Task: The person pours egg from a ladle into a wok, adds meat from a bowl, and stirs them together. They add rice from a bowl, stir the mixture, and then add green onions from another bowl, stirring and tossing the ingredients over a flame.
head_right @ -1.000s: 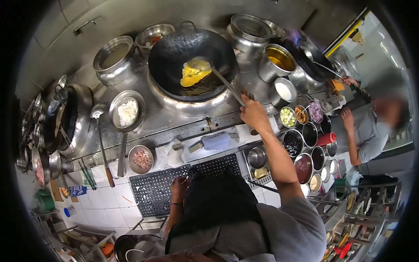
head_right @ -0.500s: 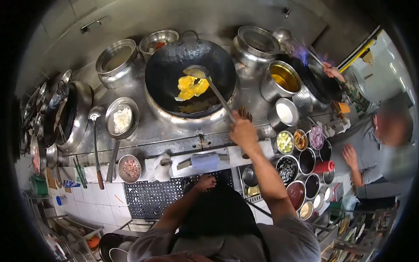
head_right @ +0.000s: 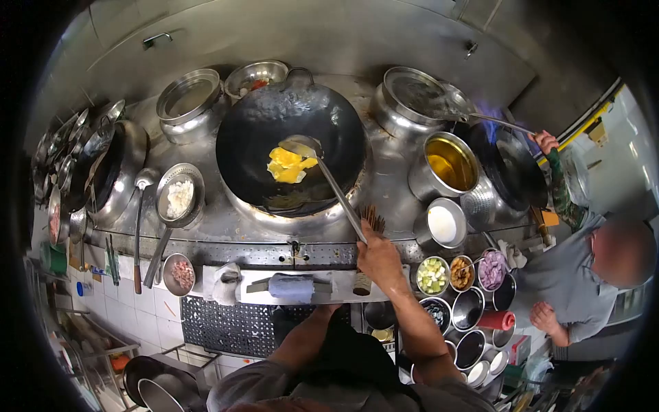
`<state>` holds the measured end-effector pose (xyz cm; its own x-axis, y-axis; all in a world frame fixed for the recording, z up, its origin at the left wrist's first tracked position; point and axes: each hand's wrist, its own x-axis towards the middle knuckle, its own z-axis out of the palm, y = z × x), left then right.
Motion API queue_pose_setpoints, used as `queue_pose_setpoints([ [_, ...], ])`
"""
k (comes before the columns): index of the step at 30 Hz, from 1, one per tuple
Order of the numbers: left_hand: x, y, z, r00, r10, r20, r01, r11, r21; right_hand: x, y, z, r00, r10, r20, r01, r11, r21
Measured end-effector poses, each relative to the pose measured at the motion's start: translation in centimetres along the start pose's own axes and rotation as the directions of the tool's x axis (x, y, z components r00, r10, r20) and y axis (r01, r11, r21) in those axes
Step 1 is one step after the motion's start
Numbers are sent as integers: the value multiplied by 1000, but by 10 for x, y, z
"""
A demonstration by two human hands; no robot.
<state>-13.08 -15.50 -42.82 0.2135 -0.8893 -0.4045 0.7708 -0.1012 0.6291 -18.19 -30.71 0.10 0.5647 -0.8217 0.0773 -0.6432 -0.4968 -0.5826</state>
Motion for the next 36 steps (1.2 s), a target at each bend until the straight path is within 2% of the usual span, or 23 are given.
queue_pose_setpoints([
  [3,-8,0,7,998,-54,18,56,929,-365,-3,-8,-6,994,63,90,-56,996,-70],
  [7,-17,5,10,998,-24,55,50,842,-537,-7,0,-36,991,4,134,9,995,-97],
  [9,-19,7,12,998,-28,59,57,820,-570,3,-9,-28,992,61,114,-45,990,-137],
  [11,-18,10,14,997,-45,57,69,821,-566,14,-25,-8,989,127,77,-112,978,-178],
  [14,-14,12,15,997,-68,41,79,820,-566,12,-28,6,994,53,91,-41,992,-120],
  [17,-12,9,7,994,-95,46,104,828,-551,-8,-19,-15,993,-81,82,84,996,-43],
  [20,-9,8,6,991,-121,53,131,841,-524,-4,-23,-16,996,15,85,-2,990,-144],
  [23,-5,10,7,987,-147,70,162,855,-493,14,-18,20,1000,18,-23,-21,992,-125],
  [24,-3,12,7,985,-154,76,172,858,-483,14,-35,12,996,74,39,-68,987,-145],
  [27,-3,14,4,980,-179,85,198,876,-440,-5,-27,0,995,-74,67,80,994,-80],
  [30,0,16,3,977,-195,89,214,889,-404,-16,-17,-4,998,-55,43,60,992,-115],
  [33,-1,15,4,971,-219,100,241,903,-356,2,-22,11,999,40,0,-40,991,-127],
  [36,2,18,5,964,-241,111,263,918,-298,8,-43,12,992,105,66,-94,984,-149],
])
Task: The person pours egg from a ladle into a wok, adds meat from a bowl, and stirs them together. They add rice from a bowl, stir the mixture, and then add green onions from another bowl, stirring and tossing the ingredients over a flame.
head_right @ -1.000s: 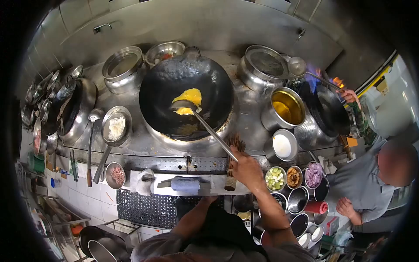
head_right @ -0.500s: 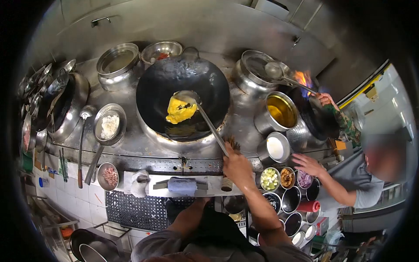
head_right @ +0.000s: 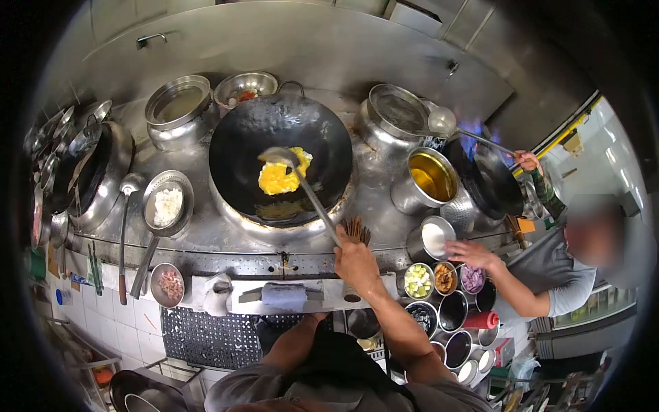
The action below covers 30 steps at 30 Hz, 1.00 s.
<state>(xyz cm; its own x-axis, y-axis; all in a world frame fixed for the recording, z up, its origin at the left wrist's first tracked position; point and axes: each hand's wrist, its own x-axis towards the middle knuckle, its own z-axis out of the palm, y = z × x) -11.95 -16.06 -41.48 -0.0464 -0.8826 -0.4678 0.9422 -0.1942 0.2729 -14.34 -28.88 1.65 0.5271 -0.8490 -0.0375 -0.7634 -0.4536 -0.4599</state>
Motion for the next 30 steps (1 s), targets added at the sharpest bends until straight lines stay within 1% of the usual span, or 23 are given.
queue_pose_setpoints([
  [3,1,-2,-6,999,-42,-1,42,996,77,-19,13,-1,994,-112,-18,113,993,32],
  [6,3,1,-9,996,-87,-5,86,973,213,-33,21,-7,997,-73,-3,74,996,58],
  [8,1,2,-12,990,-138,-11,130,906,402,-21,23,1,998,-43,-50,44,999,15],
  [9,-4,5,-14,986,-164,-17,148,838,524,-13,20,5,997,-27,-75,27,1000,1],
  [10,-9,7,-14,980,-200,-18,162,734,660,-4,11,3,999,-7,-52,8,1000,14],
  [11,-15,8,-14,971,-238,-15,160,602,782,1,10,11,998,-26,-62,27,999,24],
  [12,-23,10,-11,959,-282,-10,139,443,885,8,14,21,996,-50,-71,52,998,28],
  [13,-32,12,-6,947,-322,5,105,326,940,12,14,23,994,-77,-79,79,996,31],
  [14,-44,12,-2,933,-359,30,61,242,968,8,16,19,996,-80,-43,81,996,24],
  [16,-77,14,11,910,-402,102,-39,162,986,-6,15,-3,996,-89,32,89,996,16],
  [19,-144,48,70,872,-375,315,-270,167,948,-26,41,-20,995,-71,75,69,997,31],
  [22,-214,139,194,919,-274,284,-295,-1,955,-17,14,-33,989,144,29,-143,989,-26],
  [23,-231,165,233,958,-134,252,-248,46,968,-6,10,-24,990,141,-8,-141,989,-34],
  [24,-235,188,257,959,2,283,-283,30,959,8,8,-4,990,137,-40,-138,989,-46],
  [25,-228,207,272,807,265,528,-507,-148,849,14,6,7,990,125,-71,-129,990,-57],
  [26,-225,221,288,600,467,649,-447,-477,756,14,2,5,993,103,-63,-107,993,-52],
  [27,-222,241,311,489,545,681,-340,-600,724,13,-6,5,995,80,-51,-82,996,-43],
  [28,-216,261,329,365,596,715,-209,-696,687,10,-14,5,998,57,-39,-58,998,-33],
  [30,-192,288,324,337,612,716,-197,-698,689,-11,-11,-18,999,21,46,-20,1000,-10],
])
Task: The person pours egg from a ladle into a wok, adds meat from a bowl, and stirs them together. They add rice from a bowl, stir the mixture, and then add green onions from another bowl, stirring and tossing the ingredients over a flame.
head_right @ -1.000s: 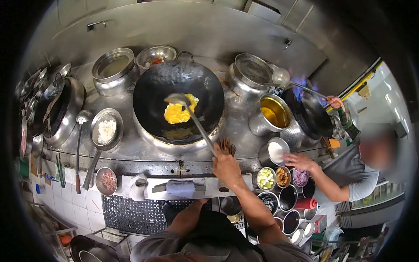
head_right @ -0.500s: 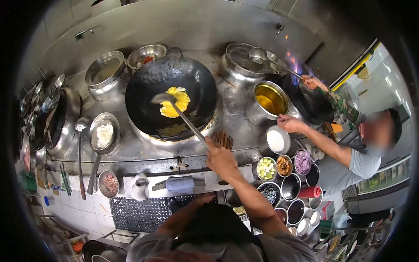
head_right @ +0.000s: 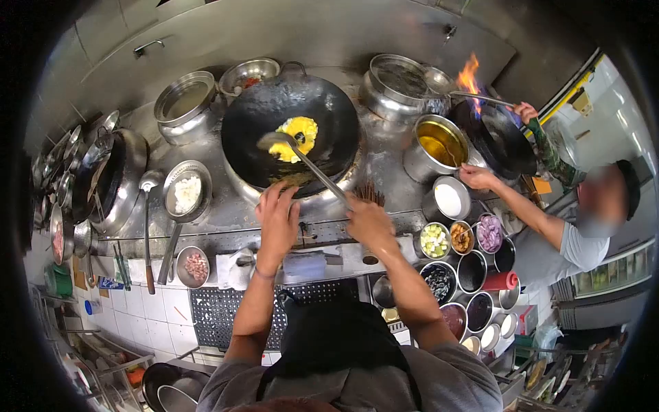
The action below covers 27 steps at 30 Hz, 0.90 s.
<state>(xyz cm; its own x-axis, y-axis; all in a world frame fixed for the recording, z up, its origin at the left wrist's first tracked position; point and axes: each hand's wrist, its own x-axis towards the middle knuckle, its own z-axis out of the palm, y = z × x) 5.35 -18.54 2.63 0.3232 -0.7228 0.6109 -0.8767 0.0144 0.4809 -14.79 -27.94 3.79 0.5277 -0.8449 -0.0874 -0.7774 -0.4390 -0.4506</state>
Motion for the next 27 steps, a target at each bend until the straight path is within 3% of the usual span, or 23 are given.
queue_pose_setpoints([
  [3,5,-45,28,989,-14,146,39,984,-173,-15,4,-9,997,78,15,-77,995,-64],
  [7,5,-55,57,981,-98,165,110,992,-64,6,-18,20,982,127,-140,-136,989,-61],
  [11,6,-49,39,982,-33,183,39,999,-33,9,-30,3,996,61,-71,-71,988,-136],
  [12,8,-42,30,997,5,83,2,997,-80,7,-16,-3,998,12,-64,-18,995,-94],
  [16,12,-47,27,993,-8,116,28,986,-167,-14,-27,-5,982,64,-178,-83,991,-103],
  [18,0,-57,36,989,9,149,19,983,-185,-14,13,39,892,-230,-390,206,973,-102],
  [19,2,-58,37,988,20,155,10,980,-196,-20,-2,25,984,-50,-174,102,947,305],
  [20,1,-61,39,988,25,151,13,969,-247,-26,-16,11,989,135,58,-142,782,606],
  [23,7,-62,40,998,34,54,-19,967,-256,-16,-29,-12,974,98,204,-217,656,723],
  [24,9,-62,39,996,22,89,0,969,-246,-13,-31,-7,970,178,163,-240,783,573],
  [25,11,-62,39,996,29,90,-5,966,-260,-9,-25,8,989,-20,-147,80,905,419],
  [26,7,-63,39,995,30,90,-5,962,-271,-9,-13,33,880,-269,-392,353,921,161],
  [27,6,-64,38,996,30,87,-5,959,-282,-8,-8,41,874,-303,-379,368,923,109],
])
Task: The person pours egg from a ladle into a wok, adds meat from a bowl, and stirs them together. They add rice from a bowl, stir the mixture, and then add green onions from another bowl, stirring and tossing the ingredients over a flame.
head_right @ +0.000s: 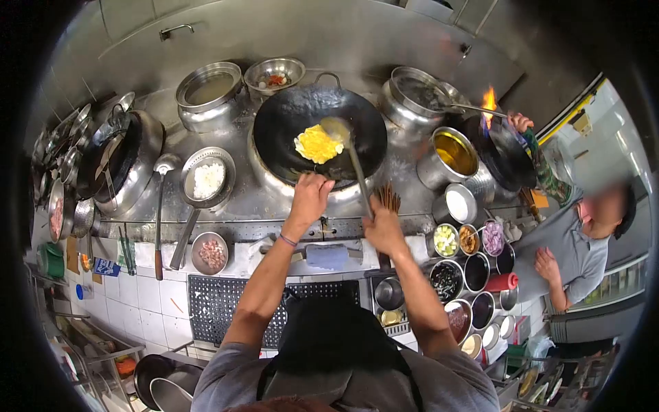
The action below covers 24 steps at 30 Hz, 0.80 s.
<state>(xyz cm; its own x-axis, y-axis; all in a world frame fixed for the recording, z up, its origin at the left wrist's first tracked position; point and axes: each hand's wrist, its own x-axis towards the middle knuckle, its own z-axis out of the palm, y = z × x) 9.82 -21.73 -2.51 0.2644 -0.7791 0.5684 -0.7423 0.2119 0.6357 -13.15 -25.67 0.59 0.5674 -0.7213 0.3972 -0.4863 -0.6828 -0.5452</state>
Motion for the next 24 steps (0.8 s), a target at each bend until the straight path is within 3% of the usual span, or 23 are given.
queue_pose_setpoints([
  [2,1,-1,1,999,-12,-40,11,1000,-14,-6,12,13,997,-65,36,68,994,-84],
  [3,3,-2,2,999,-15,-49,14,1000,-10,10,-6,1,965,149,217,-171,982,85],
  [4,-1,0,5,999,-20,-50,19,1000,-9,23,-24,-8,850,319,419,-430,880,201],
  [5,-6,2,6,999,-22,-39,22,1000,-13,37,-40,-9,805,426,412,-505,858,99],
  [9,-4,-1,2,999,4,-52,-4,1000,-6,8,-31,22,990,131,49,-119,974,-192],
  [12,-6,0,5,996,0,-85,-1,1000,-7,10,-33,1,991,41,125,-57,990,130],
  [13,-6,5,2,997,-22,-77,23,1000,5,34,-59,-17,797,414,439,-515,846,138],
  [14,-8,8,2,998,-33,-59,33,999,-9,45,-49,-8,808,403,430,-492,863,117],
  [16,-6,9,-2,998,-54,-41,53,998,-24,45,-16,31,971,201,127,-203,979,-3],
  [19,-8,3,-4,998,-14,-55,10,998,-63,16,-37,22,970,201,140,-186,976,-108],
  [22,-11,3,-7,998,-21,-58,16,996,-91,9,-45,-3,990,12,142,-27,994,104],
  [23,-13,6,-6,998,-30,-64,24,995,-95,23,-38,-7,922,179,344,-245,956,159],
  [24,-15,10,-7,997,-35,-67,28,995,-99,38,-37,-3,896,255,364,-322,937,136],
])
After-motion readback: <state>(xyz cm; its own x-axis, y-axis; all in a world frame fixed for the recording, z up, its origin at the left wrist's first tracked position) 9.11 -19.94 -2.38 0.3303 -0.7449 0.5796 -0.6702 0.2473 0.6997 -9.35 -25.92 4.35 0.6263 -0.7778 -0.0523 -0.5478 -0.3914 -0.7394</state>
